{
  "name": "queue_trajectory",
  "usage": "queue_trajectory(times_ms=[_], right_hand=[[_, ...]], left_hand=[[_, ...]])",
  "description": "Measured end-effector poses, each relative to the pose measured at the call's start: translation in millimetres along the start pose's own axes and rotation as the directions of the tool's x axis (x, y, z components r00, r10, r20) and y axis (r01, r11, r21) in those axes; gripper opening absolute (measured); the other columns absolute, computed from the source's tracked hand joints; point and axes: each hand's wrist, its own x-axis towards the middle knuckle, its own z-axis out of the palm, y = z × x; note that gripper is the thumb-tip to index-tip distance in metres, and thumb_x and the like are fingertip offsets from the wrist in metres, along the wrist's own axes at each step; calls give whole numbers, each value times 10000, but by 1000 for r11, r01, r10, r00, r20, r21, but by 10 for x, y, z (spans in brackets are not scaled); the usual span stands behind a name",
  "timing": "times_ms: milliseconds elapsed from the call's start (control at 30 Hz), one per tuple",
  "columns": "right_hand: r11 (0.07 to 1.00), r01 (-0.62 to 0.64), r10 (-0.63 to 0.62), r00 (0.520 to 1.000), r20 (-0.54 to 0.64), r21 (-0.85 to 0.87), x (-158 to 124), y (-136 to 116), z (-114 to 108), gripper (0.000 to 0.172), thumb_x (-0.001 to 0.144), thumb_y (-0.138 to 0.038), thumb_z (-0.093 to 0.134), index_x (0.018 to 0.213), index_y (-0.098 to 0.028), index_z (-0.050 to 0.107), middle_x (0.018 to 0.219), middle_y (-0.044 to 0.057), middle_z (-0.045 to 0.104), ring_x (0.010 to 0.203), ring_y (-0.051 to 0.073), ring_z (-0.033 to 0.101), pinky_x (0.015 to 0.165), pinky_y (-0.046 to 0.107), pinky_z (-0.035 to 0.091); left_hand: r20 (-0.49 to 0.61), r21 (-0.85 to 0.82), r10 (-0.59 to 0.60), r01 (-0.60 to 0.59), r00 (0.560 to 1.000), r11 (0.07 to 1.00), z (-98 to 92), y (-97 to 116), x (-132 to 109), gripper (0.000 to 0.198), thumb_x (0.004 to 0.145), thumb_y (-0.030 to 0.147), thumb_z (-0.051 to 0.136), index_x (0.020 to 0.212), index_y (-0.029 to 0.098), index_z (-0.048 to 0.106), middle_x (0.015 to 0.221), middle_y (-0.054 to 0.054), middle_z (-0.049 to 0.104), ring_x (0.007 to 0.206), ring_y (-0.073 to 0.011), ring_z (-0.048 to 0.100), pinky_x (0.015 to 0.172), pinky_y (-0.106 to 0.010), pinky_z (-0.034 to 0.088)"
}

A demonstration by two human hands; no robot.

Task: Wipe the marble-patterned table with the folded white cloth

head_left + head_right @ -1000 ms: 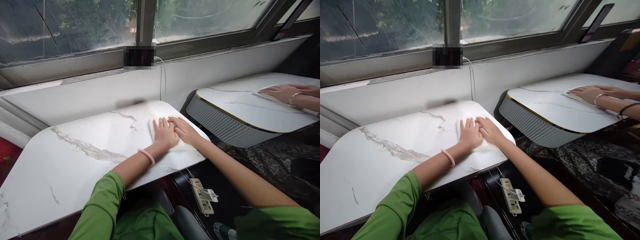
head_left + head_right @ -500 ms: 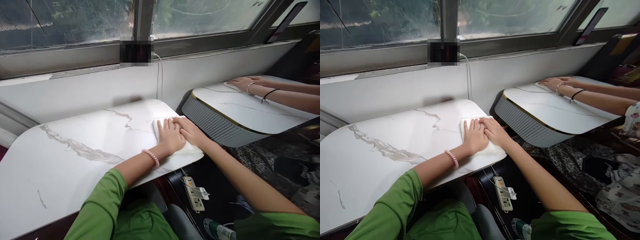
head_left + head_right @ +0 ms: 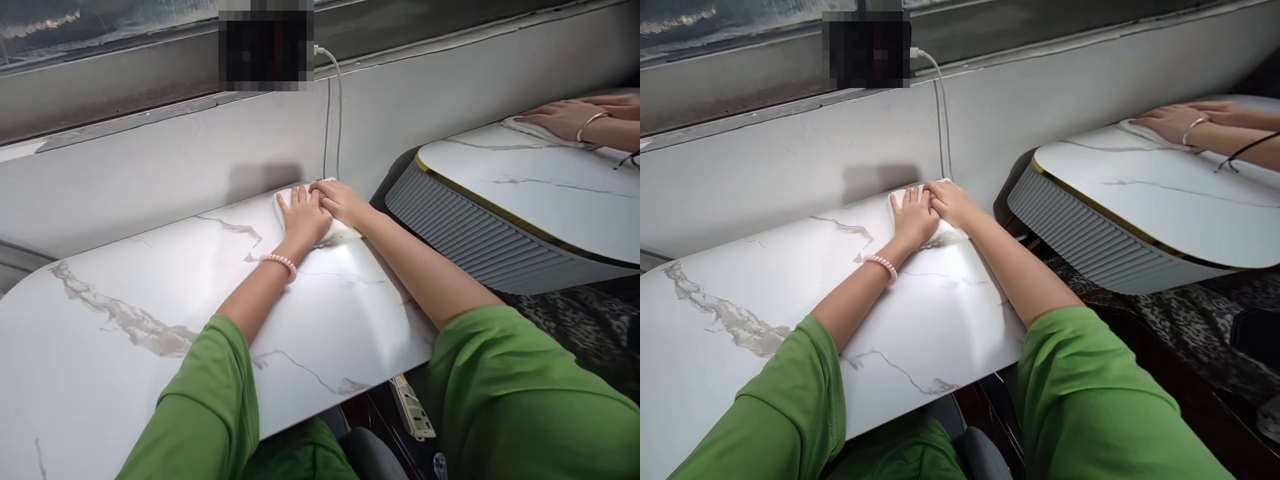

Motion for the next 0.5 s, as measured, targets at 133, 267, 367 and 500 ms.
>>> queue_trajectory(times_ms=[133, 267, 367, 500], right_hand=[[1000, -7, 7, 1000, 0, -17, 257, 155, 76, 357, 833, -204, 356, 1120, -224, 567, 1130, 105, 677, 1052, 312, 589, 948, 514, 460], [999, -47, 47, 999, 8, -15, 420, 256, 134, 363, 829, -204, 356, 1126, -223, 564, 1106, 113, 679, 1032, 312, 603, 906, 493, 488], [997, -74, 74, 997, 3, 1, 449, 280, 149, 381, 838, -213, 348, 1157, -222, 557, 1144, 119, 674, 1039, 319, 606, 895, 498, 495], [997, -71, 71, 997, -3, 25, 394, 245, 125, 404, 840, -217, 350, 1191, -230, 550, 1215, 114, 657, 1120, 329, 577, 947, 532, 471]], left_hand=[[-25, 4, -1, 1, 1000, 1000, 34, -100, 264, 530, 948, 231, 271, 1451, 217, 437, 1549, -58, 395, 1468, -231, 267, 1218, -558, 82], [-44, 5, -12, 12, 999, 1000, 51, -146, 428, 517, 952, 213, 264, 1427, 202, 468, 1503, -81, 450, 1438, -242, 313, 1219, -550, 102], [-45, 2, -18, 18, 999, 1000, 56, -153, 482, 509, 956, 201, 261, 1415, 214, 481, 1488, -73, 466, 1424, -245, 329, 1219, -553, 100], [-30, -20, -23, 22, 999, 1000, 81, -152, 482, 492, 963, 212, 295, 1419, 224, 482, 1519, -66, 431, 1449, -266, 289, 1223, -553, 62]])
